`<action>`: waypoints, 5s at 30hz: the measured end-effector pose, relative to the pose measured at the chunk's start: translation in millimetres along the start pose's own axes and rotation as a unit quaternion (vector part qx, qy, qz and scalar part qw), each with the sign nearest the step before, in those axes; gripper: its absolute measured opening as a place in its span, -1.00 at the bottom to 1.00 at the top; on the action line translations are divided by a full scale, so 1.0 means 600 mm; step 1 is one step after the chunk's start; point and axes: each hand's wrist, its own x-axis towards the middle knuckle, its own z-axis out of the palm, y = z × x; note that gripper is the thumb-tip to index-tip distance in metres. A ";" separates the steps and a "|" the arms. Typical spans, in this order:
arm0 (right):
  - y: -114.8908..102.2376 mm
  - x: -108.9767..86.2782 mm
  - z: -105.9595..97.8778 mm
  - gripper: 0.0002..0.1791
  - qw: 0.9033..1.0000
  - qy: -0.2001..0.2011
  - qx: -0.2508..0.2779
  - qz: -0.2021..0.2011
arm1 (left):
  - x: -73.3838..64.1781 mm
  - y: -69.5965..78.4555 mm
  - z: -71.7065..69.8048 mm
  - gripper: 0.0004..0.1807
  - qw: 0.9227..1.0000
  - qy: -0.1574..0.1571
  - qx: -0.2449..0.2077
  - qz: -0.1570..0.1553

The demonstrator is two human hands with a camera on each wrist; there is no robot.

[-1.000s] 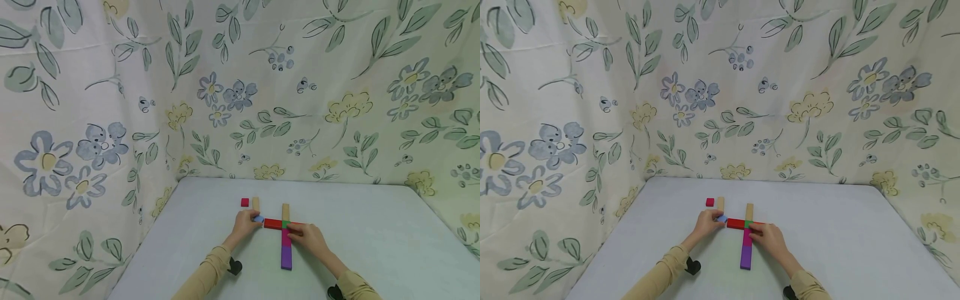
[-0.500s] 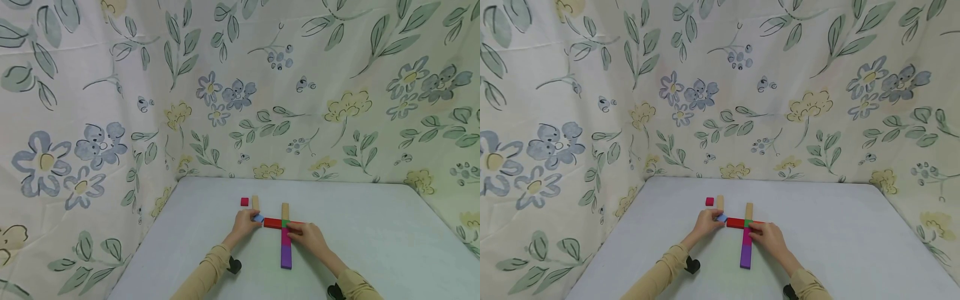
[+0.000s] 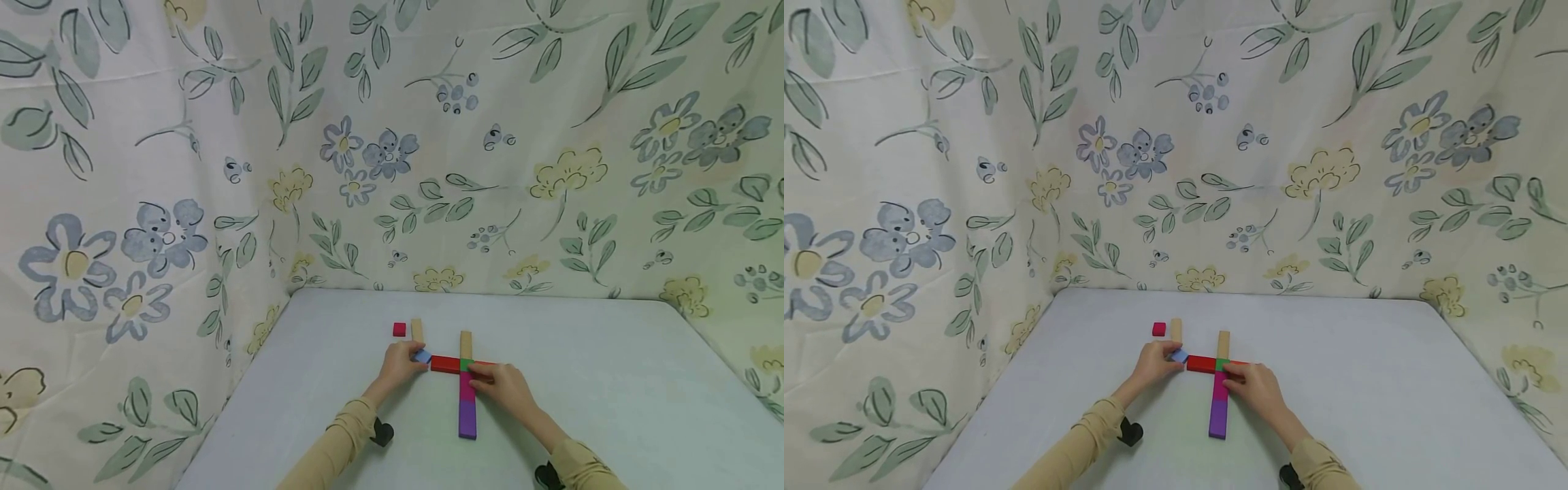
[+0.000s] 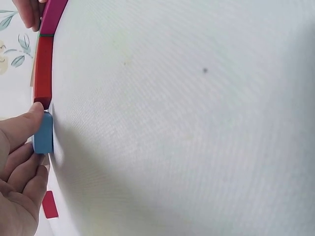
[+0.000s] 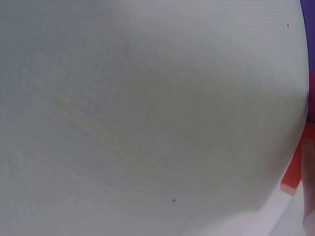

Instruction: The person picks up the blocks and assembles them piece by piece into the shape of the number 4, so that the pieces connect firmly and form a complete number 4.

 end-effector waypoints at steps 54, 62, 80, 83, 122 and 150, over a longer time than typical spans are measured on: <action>0.009 0.002 0.004 -0.65 1.000 0.009 -0.007 -0.007 | -0.006 0.016 -0.001 -0.53 1.000 0.017 0.020 -0.013; 0.008 0.002 0.001 -0.64 1.000 0.009 -0.004 -0.011 | 0.003 0.020 -0.016 -0.53 1.000 0.019 0.001 -0.011; 0.007 0.003 -0.001 -0.65 1.000 0.003 -0.001 -0.002 | 0.053 -0.002 -0.071 -0.49 0.999 0.031 0.019 -0.024; 0.008 0.003 -0.002 -0.65 1.000 0.005 -0.001 -0.001 | 0.063 -0.010 -0.073 -0.46 0.999 0.015 0.030 -0.027; 0.014 0.002 0.003 -0.63 0.998 0.030 -0.007 -0.052 | 0.115 -0.027 -0.070 -0.24 0.983 -0.133 0.122 -0.019; 0.013 0.003 0.001 -0.63 0.999 0.018 -0.019 -0.035 | 0.118 -0.018 -0.085 -0.21 0.992 -0.090 0.087 -0.004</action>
